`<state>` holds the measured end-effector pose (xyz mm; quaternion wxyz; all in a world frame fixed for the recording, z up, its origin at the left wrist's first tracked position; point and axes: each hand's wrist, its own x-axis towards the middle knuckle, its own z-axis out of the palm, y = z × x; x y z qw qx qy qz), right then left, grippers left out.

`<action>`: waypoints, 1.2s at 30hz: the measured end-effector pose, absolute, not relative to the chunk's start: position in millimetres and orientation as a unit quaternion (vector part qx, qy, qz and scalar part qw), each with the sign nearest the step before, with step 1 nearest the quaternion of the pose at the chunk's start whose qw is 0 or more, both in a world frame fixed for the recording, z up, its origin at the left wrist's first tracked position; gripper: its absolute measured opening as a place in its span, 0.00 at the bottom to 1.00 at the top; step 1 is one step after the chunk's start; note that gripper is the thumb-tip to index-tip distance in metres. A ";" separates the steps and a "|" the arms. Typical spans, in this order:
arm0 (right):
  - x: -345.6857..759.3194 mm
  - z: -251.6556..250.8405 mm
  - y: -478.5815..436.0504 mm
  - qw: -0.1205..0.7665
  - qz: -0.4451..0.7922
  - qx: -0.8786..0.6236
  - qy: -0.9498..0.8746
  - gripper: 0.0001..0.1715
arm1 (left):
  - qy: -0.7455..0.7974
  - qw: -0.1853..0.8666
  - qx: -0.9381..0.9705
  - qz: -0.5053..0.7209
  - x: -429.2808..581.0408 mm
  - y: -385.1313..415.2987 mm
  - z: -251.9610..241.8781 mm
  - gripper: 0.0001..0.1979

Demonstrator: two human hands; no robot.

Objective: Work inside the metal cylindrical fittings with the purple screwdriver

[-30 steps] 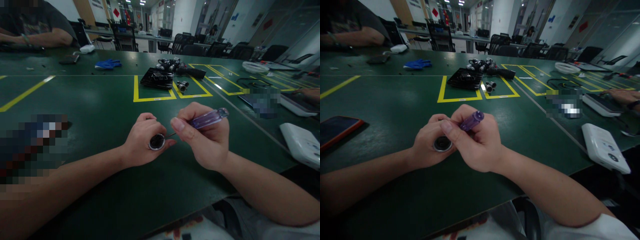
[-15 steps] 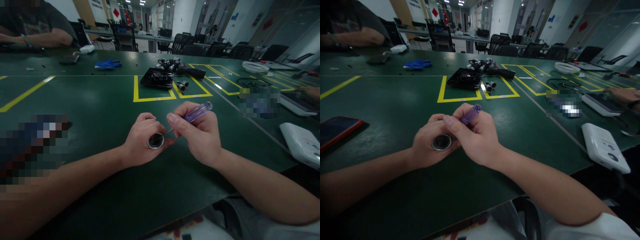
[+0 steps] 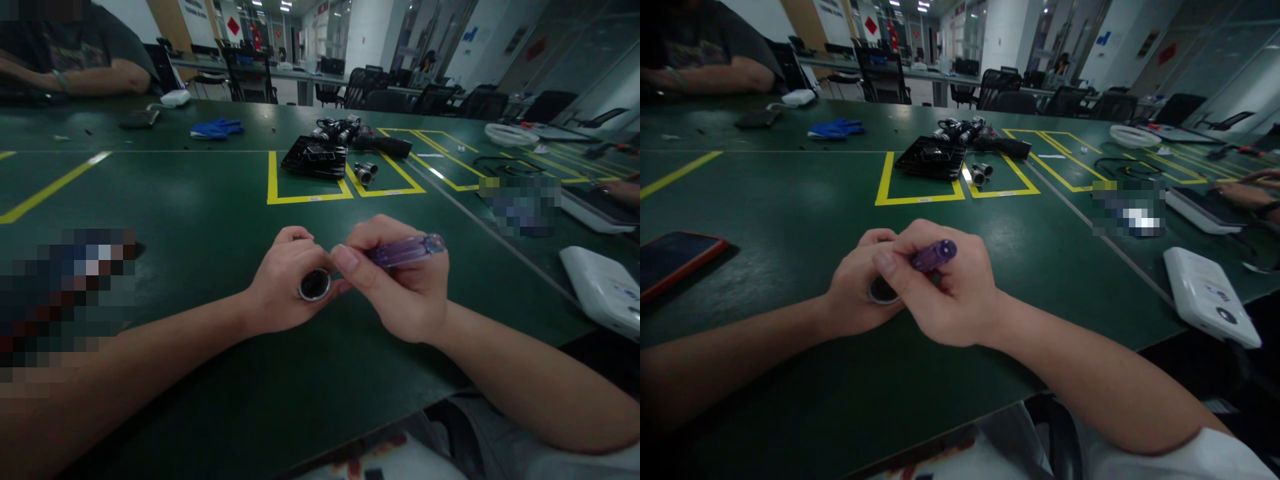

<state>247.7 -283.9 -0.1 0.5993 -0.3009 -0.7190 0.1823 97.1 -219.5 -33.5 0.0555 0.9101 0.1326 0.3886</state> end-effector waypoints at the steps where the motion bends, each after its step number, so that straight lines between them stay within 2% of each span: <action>1: 247.8 -0.9 -282.3 0.605 0.197 -0.311 -0.706 0.09 | 0.133 0.050 0.908 0.393 97.2 -219.6 -33.8 0.10; 12: 249.8 -4.9 -274.9 0.624 0.272 -0.327 -0.655 0.10 | 0.151 0.049 0.908 0.388 96.7 -221.3 -33.8 0.09; 18: 249.3 -0.9 -282.1 0.629 0.202 -0.318 -0.681 0.10 | 0.139 0.043 0.907 0.395 96.9 -219.6 -33.9 0.11; 23: 247.9 1.0 -285.4 0.595 0.165 -0.343 -0.708 0.11 | 0.124 0.033 0.903 0.411 97.5 -219.8 -34.5 0.12; 36: 247.0 -1.5 -275.3 0.605 0.273 -0.404 -0.630 0.13 | 0.155 0.062 0.906 0.390 97.2 -221.2 -32.4 0.11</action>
